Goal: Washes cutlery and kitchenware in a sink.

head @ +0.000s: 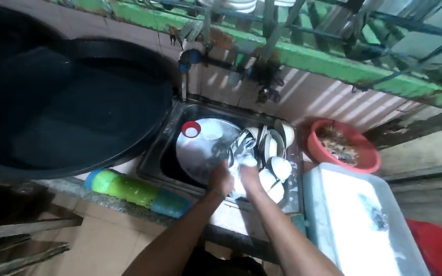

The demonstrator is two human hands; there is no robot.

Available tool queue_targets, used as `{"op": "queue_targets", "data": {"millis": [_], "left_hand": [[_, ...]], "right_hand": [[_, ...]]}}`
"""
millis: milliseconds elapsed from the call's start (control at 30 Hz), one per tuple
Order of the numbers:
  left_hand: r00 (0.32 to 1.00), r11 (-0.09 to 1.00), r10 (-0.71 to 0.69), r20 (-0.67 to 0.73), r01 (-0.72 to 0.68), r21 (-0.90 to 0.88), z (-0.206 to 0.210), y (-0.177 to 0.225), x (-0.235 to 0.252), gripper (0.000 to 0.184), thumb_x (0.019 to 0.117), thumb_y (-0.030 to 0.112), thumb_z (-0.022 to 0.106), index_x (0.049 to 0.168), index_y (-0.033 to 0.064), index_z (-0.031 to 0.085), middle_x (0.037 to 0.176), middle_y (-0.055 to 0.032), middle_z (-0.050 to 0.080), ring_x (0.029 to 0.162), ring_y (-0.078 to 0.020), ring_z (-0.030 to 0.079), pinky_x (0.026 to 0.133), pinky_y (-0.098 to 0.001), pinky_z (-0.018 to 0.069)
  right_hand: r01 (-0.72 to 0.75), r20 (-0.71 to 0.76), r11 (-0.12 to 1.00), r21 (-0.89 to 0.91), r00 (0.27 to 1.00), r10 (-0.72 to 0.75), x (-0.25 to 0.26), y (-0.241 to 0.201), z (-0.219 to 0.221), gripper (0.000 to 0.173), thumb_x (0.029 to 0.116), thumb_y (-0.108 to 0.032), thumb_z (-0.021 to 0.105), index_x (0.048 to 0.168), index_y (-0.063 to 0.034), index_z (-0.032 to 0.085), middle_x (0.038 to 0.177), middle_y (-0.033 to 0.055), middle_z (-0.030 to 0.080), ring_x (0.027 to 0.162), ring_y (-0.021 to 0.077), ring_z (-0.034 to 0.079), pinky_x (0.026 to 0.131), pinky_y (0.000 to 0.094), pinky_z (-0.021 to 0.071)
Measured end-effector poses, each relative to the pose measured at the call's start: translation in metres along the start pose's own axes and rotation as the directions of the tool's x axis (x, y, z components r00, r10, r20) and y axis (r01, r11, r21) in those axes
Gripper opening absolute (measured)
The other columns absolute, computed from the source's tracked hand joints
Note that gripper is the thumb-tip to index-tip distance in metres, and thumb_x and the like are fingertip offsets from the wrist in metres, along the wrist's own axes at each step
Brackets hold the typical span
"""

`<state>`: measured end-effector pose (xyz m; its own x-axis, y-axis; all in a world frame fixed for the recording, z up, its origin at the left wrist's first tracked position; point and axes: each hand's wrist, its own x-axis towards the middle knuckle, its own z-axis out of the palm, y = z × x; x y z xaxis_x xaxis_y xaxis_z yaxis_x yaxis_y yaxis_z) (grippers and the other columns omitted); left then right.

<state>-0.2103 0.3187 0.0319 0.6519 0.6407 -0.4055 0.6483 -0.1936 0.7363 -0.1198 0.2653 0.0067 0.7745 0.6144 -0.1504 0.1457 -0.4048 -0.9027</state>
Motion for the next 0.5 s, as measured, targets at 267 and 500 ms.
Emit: {"op": "queue_targets", "data": {"millis": [267,500], "left_hand": [[0.997,0.989,-0.025,0.066,0.035,-0.146,-0.01,-0.028,0.019,0.037,0.1116,0.027,0.041,0.118,0.0039,0.069,0.093,-0.0131,0.068,0.083,-0.0248,0.065,0.079,-0.044,0.0542],[0.923,0.753,-0.146,0.357,0.338,-0.565,-0.01,-0.023,0.016,0.031,0.113,0.03,0.036,0.103,0.0074,0.055,0.067,0.0015,0.041,0.048,-0.0081,0.038,0.044,-0.0229,0.0367]], "right_hand": [[-0.083,-0.127,0.995,-0.049,0.989,0.077,0.064,0.008,-0.019,0.034,0.0987,-0.03,0.069,0.107,0.0028,0.07,0.099,0.0206,0.071,0.093,0.0325,0.068,0.087,0.0558,0.0553],[-0.211,0.055,0.923,0.323,0.977,0.204,0.036,-0.007,-0.011,0.037,0.1062,-0.032,0.055,0.131,-0.0044,0.059,0.108,0.0132,0.068,0.093,0.0212,0.067,0.081,0.0437,0.0576]]}}
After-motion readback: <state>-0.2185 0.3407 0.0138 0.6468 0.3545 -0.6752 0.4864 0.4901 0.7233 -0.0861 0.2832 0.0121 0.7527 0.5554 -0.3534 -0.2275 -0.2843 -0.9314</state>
